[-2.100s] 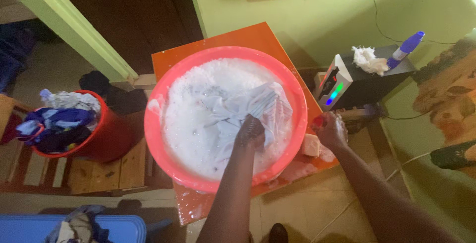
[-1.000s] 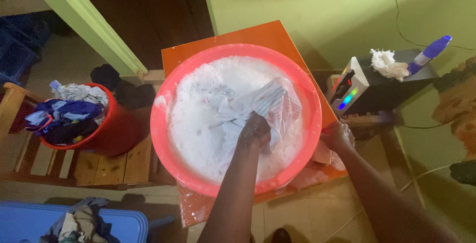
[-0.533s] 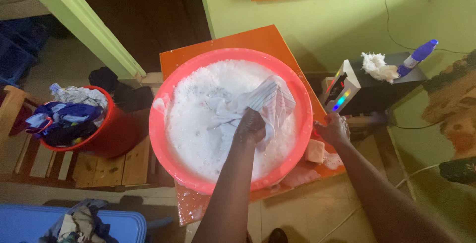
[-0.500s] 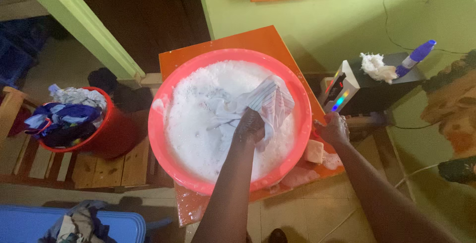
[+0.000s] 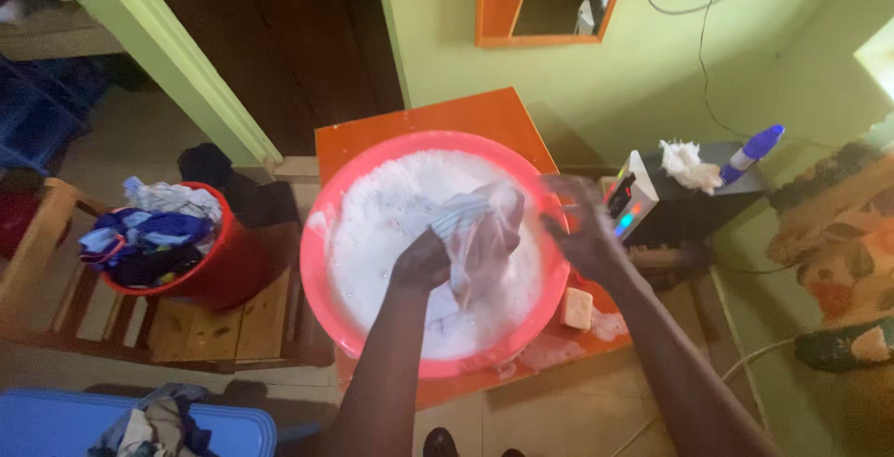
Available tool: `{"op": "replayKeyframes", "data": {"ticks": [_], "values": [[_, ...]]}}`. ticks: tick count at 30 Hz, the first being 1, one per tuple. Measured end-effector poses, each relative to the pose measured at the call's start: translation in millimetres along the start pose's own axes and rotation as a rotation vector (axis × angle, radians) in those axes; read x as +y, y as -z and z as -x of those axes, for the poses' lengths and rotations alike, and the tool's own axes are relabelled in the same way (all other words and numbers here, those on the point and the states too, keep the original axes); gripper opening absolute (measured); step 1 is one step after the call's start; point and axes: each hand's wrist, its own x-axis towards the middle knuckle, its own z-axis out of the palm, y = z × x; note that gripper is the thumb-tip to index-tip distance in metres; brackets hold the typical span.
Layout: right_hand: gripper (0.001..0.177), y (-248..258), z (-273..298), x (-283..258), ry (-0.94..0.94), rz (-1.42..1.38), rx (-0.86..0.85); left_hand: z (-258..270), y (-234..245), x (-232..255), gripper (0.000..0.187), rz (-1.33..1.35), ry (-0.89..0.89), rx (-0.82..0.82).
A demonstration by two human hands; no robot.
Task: The person hand washes a white garment in a pink basin filled with soapy water. They agitate the fabric, squeeze it, and add liquid detergent from a blue bottle before continuing to scrub and rinse the item.
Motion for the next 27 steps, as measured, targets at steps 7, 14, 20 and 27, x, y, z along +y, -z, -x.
{"op": "replayKeyframes", "data": {"ticks": [7,14,20,27], "values": [[0.062,-39,-39,-31,-0.096,-0.16,-0.337,50,9,64,0.027,0.139,-0.156,0.239],[0.02,-69,-61,-55,-0.187,-0.24,-0.425,86,25,92,0.027,-0.002,-0.207,0.587],[0.027,-85,-70,-83,-0.126,-0.169,-0.267,109,22,105,0.028,-0.156,-0.274,0.723],[0.035,-100,-66,-146,-0.22,-0.07,-0.15,101,-4,69,0.028,-0.387,-0.335,0.928]]}}
